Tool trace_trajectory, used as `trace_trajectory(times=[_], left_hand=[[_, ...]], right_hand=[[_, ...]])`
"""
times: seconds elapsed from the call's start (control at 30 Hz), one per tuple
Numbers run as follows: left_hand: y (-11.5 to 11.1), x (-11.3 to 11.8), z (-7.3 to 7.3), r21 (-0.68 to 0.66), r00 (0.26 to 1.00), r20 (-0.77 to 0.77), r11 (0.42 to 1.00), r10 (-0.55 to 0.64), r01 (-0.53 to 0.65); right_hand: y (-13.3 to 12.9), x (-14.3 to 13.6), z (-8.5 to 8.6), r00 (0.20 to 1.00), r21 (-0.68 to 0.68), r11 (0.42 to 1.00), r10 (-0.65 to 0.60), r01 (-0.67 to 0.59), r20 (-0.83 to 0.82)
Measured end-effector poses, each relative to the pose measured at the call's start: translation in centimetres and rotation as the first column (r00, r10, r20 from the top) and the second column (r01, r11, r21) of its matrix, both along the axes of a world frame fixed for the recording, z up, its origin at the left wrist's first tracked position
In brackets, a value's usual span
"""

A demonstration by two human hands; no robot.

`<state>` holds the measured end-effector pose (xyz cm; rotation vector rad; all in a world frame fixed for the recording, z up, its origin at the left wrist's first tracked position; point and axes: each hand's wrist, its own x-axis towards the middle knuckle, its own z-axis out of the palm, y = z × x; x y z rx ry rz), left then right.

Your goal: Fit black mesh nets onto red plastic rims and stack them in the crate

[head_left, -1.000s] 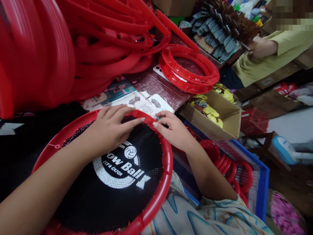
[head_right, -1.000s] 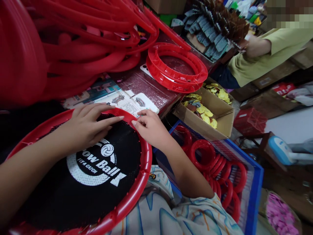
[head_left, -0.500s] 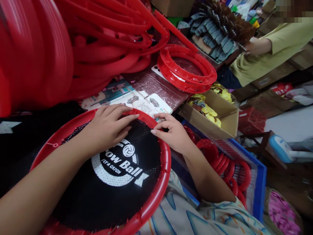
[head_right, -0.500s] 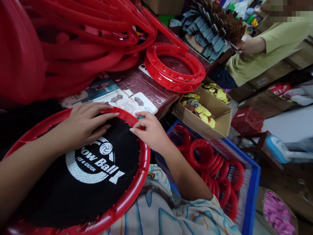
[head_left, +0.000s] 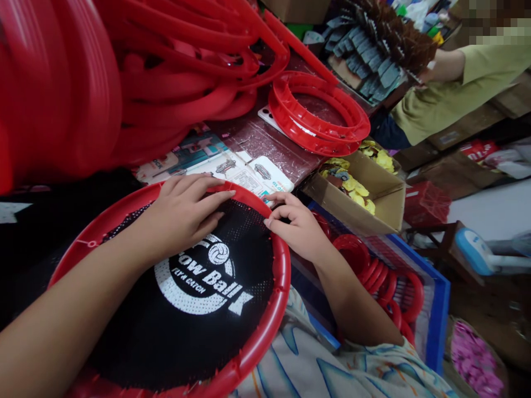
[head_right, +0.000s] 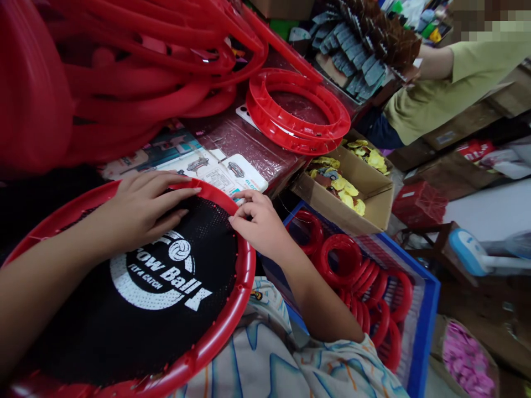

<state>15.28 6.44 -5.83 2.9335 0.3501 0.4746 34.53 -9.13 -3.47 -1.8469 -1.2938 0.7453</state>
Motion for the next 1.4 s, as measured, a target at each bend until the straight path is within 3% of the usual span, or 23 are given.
trace_trajectory(times=[0.33,0.47,0.7,1.07,1.2,1.33,1.4], left_hand=[[-0.1,0.0,0.0,-0.002,1.0,0.011,1.0,0.009,-0.009],[-0.5,-0.2,0.0,0.08,1.0,0.01,0.997,0.008,-0.008],[-1.9,0.3,-0.1,0.283,0.983,0.0,0.943,-0.184,0.177],[-2.0,0.4,-0.2,0.241,0.989,-0.02,0.959,-0.146,0.147],[-1.9,0.1,0.9,0.205,0.994,-0.001,0.973,-0.105,0.103],[-2.0,-1.0,3.2,0.111,0.997,0.079,0.994,0.013,-0.022],[-2.1,-2.1,4.5,0.003,0.986,0.135,0.995,0.095,-0.096]], right_hand=[[0.0,-0.2,-0.1,0.996,-0.008,1.0,-0.002,0.003,0.087],[0.0,-0.2,-0.2,0.996,-0.002,1.0,-0.01,0.01,0.088],[-0.1,-0.1,-0.3,0.996,-0.007,1.0,-0.003,0.004,0.088],[-0.1,-0.4,0.0,0.979,-0.05,0.999,0.03,-0.02,0.202],[-0.4,0.0,-0.2,0.994,0.008,1.0,-0.014,0.013,0.111],[-1.4,0.4,-0.5,0.992,0.019,0.992,-0.125,0.125,-0.003],[-2.2,0.5,-0.8,0.976,-0.001,0.978,-0.207,0.207,-0.065]])
